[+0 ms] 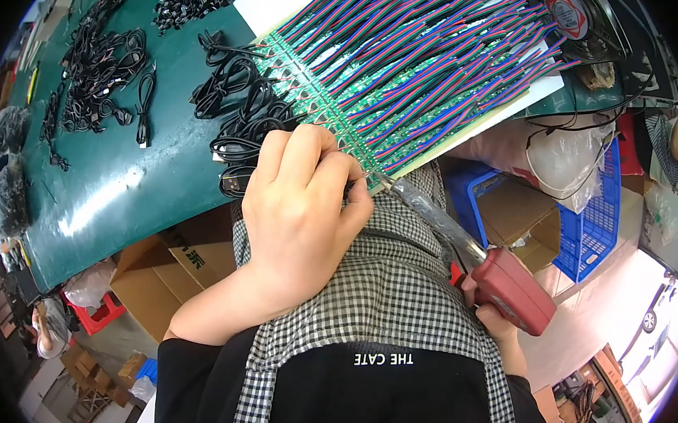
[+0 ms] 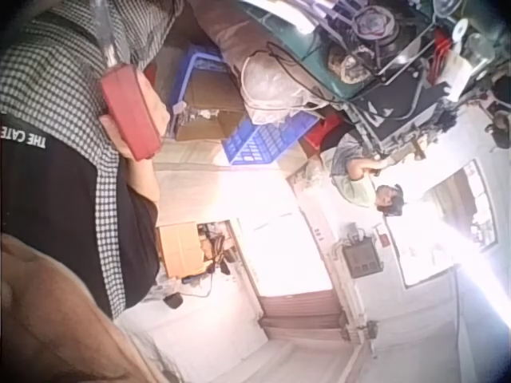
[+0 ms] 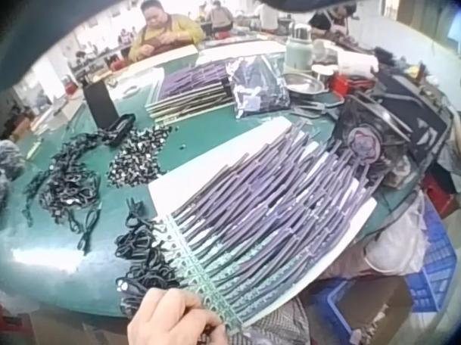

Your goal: The person solders wires onto a PCB panel of LED strips using a soldering iron.

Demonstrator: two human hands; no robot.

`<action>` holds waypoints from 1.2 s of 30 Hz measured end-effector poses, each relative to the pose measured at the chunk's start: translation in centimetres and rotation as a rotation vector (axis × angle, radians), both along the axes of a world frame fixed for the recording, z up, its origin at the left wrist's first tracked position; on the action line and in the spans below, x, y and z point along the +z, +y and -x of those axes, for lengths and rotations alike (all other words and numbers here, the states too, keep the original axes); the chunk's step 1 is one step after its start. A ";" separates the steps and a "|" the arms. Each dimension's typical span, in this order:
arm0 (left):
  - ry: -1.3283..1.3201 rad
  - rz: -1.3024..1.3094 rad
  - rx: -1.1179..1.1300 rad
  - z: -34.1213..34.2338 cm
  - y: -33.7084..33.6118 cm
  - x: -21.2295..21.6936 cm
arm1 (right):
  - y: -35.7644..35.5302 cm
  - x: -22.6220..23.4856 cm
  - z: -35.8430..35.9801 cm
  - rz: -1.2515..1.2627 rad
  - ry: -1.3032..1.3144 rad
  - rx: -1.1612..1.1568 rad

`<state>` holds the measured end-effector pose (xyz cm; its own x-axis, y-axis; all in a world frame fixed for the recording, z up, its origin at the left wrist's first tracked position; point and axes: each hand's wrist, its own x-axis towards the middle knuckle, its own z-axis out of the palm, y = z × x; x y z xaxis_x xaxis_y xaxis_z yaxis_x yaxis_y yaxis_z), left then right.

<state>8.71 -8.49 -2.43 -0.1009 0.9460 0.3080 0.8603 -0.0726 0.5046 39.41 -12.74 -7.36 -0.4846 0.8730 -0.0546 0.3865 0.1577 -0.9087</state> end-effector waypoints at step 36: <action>-0.033 -0.015 -0.135 0.6 0.0 0.3 | 1.2 3.9 3.5 0.608 0.602 -0.337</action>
